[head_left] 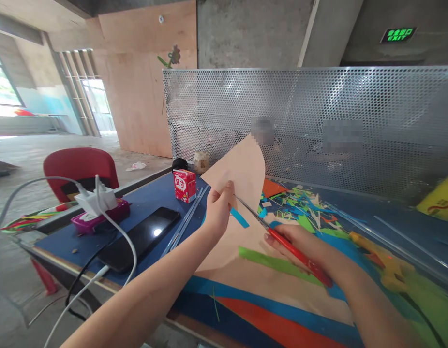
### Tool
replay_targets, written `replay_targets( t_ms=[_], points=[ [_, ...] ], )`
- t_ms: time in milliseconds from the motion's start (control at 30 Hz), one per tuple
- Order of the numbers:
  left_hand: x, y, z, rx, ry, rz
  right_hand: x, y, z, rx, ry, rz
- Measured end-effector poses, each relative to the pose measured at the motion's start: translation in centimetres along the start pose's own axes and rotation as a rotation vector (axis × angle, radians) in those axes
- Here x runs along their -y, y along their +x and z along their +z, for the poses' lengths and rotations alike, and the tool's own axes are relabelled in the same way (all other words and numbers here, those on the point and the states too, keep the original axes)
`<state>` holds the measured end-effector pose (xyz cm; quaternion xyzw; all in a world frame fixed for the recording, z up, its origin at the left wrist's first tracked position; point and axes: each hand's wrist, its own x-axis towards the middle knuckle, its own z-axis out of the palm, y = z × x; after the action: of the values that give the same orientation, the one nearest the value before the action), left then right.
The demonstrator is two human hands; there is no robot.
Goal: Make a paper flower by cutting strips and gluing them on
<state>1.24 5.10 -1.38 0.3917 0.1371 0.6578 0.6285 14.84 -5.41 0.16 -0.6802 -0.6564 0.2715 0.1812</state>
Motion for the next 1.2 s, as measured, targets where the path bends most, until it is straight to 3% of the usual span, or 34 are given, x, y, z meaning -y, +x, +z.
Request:
replay_targets(
  t_ms=[1200],
  points=[
    [0.17,-0.27,0.14,-0.005,-0.035,-0.043,-0.55,0.34,0.25,-0.008,0.012,0.007]
  ],
)
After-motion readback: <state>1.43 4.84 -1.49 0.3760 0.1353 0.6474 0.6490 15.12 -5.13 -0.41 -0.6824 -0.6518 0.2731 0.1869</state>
